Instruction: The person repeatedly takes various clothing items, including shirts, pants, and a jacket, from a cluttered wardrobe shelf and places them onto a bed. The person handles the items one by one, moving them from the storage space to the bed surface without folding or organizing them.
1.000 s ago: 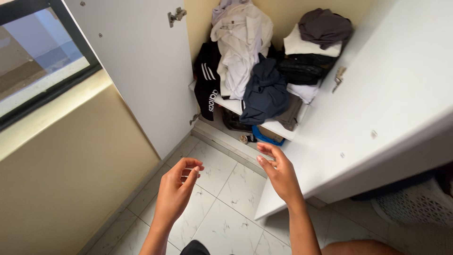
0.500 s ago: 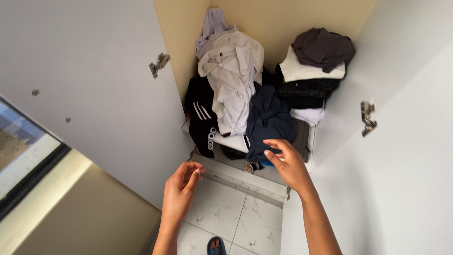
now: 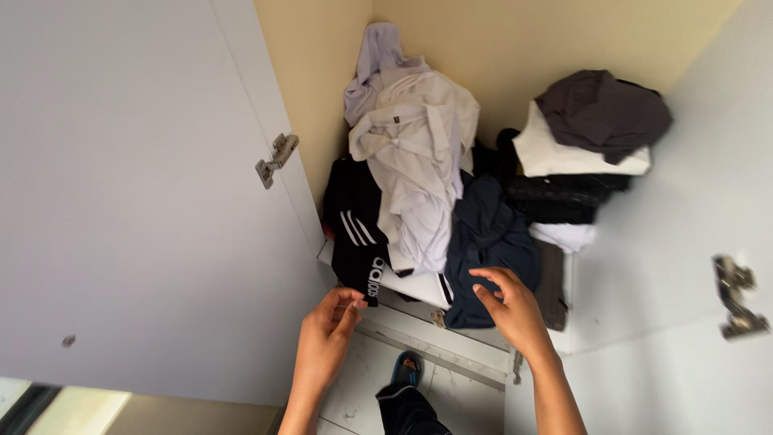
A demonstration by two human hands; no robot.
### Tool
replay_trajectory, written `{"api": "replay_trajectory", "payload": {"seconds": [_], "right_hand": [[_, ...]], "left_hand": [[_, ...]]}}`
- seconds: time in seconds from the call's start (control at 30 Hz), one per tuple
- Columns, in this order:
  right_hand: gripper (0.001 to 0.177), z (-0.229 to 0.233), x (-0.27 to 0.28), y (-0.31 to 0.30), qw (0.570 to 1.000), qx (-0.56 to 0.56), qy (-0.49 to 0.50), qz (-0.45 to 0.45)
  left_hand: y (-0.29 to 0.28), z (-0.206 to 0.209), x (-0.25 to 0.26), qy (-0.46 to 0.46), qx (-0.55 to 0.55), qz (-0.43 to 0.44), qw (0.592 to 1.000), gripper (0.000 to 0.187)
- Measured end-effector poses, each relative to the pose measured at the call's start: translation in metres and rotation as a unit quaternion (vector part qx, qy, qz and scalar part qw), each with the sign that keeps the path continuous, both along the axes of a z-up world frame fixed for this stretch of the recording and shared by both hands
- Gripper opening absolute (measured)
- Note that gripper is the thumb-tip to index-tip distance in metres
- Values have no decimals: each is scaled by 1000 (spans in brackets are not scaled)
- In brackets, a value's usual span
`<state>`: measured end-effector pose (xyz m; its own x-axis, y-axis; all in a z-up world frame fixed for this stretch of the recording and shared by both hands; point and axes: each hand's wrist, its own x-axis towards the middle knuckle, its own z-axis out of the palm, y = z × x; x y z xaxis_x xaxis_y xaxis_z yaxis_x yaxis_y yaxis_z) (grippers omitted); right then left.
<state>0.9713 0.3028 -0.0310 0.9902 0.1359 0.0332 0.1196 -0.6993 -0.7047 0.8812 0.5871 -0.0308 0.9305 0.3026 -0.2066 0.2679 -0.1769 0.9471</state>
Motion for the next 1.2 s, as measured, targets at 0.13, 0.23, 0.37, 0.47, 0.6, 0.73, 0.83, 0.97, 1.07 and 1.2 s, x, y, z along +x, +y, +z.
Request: {"api": "replay_trajectory", "payload": {"seconds": [0.13, 0.23, 0.37, 0.47, 0.6, 0.73, 0.83, 0.97, 1.07, 1.2], "right_hand": [[31, -15, 90, 28, 988, -121, -91, 23], [34, -24, 169, 51, 965, -163, -194, 60], [36, -46, 303, 83, 950, -159, -249, 102], [24, -70, 419, 105, 943, -237, -218, 83], [31, -115, 509, 116, 930, -277, -209, 121], [36, -147, 494, 114, 939, -273, -171, 116], [28, -124, 420, 102, 980, -35, -138, 140], [32, -49, 318, 91, 986, 7, -55, 157], [37, -1, 248, 81, 973, 82, -157, 147], [35, 43, 170, 52, 958, 135, -246, 63]], "left_hand": [[20, -16, 46, 2, 8, 4, 1000, 22], [34, -18, 93, 54, 34, 6, 998, 22], [48, -12, 164, 64, 55, 8, 996, 23], [47, -7, 204, 39, 36, 10, 999, 22], [39, -11, 235, 60, 60, -14, 996, 22], [35, -22, 253, 90, 93, -42, 991, 23], [32, -34, 268, 10, 120, -60, 991, 38], [22, -52, 303, -148, 259, -90, 950, 94], [2, -65, 313, -246, 312, -121, 910, 102], [-24, -76, 306, -170, 346, -186, 904, 57]]}}
